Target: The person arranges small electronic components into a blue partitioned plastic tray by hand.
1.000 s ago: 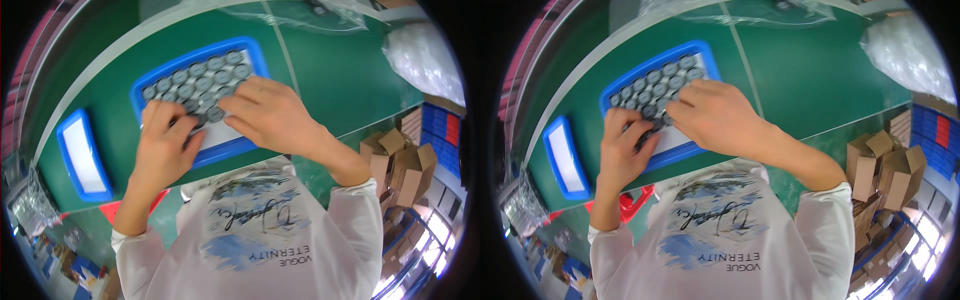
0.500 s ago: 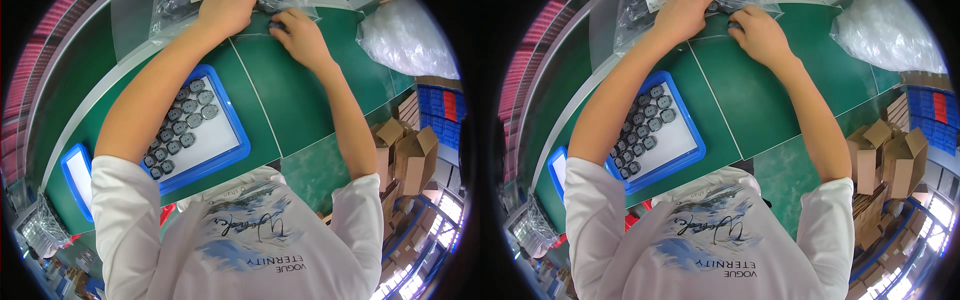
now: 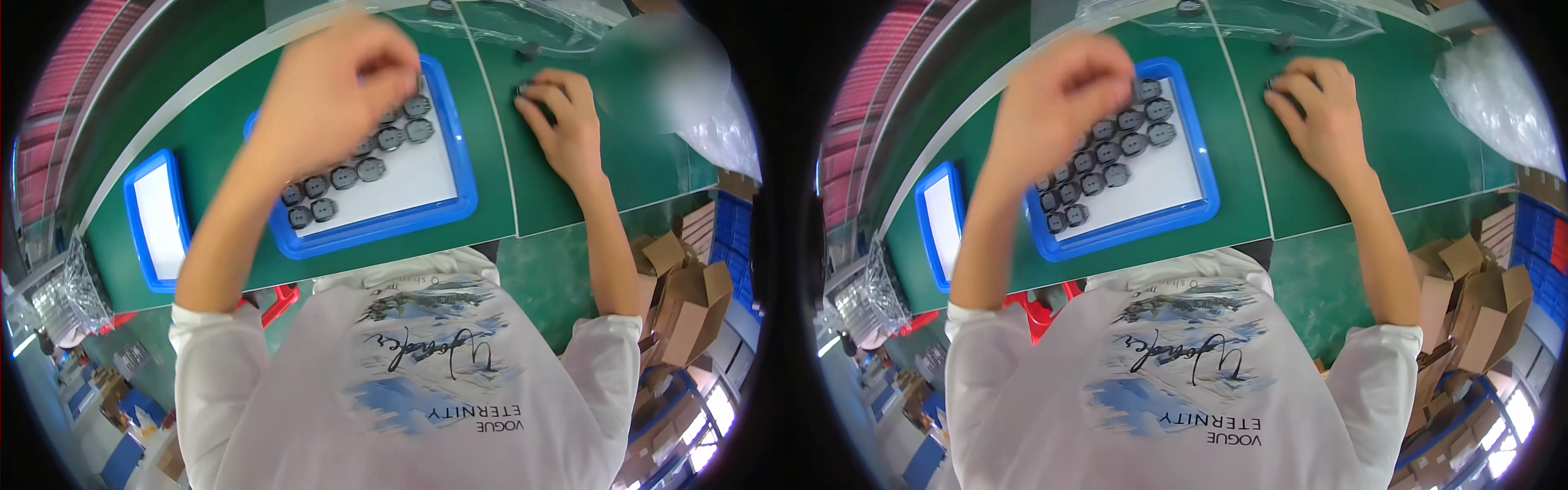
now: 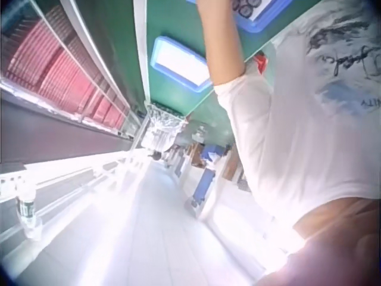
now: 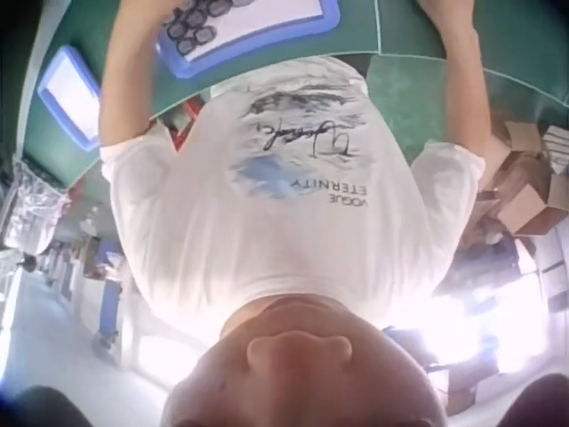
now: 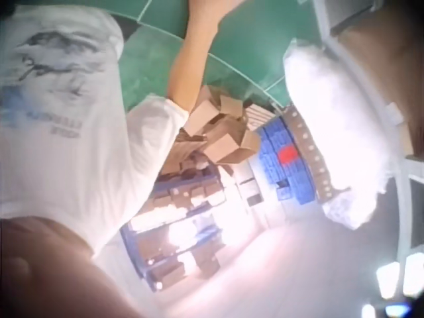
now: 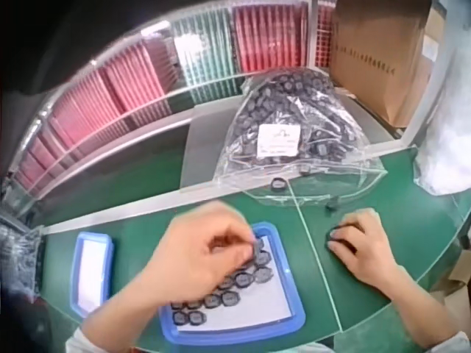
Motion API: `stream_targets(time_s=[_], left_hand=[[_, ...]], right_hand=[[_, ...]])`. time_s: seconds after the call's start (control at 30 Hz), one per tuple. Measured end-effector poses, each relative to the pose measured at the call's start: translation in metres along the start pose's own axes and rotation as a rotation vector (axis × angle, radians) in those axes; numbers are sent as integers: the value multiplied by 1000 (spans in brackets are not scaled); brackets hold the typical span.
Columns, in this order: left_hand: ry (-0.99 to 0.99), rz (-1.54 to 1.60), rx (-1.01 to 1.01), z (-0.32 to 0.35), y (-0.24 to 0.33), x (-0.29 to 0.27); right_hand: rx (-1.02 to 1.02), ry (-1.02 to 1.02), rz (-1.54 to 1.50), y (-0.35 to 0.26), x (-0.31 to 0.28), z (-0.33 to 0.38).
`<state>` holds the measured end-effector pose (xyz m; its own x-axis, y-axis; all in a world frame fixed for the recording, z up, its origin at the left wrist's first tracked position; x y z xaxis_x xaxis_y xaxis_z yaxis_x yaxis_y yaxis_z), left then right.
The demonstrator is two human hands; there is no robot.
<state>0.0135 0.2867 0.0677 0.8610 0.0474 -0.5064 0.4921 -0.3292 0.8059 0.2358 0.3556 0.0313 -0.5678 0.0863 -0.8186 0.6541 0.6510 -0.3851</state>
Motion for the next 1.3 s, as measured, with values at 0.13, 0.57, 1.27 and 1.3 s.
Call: stream_targets(time_s=[0.13, 0.57, 1.27, 1.3], left_hand=[[19, -206, 264, 56, 32, 39], [4, -484, 448, 82, 41, 55], [25, -401, 358, 40, 31, 22], [18, -459, 433, 16, 35, 22]], right_hand=[[31, -88, -63, -11, -2, 11], [-140, -230, -237, -101, -17, 17], [-104, -158, -235, -72, 3, -19], [-66, -120, -187, -51, 4, -31]])
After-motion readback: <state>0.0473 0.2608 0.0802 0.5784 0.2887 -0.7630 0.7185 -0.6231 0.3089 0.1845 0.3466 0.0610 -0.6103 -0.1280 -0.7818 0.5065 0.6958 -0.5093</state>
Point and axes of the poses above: each hand's wrist, its own z-axis away from the middle knuckle, its own x-axis out of the palm, y = z × x, the point moved 10 cm from there along -z, towards the middle knuckle, and after that the axes turned 14 degrees about x, right-handed, at the moved point
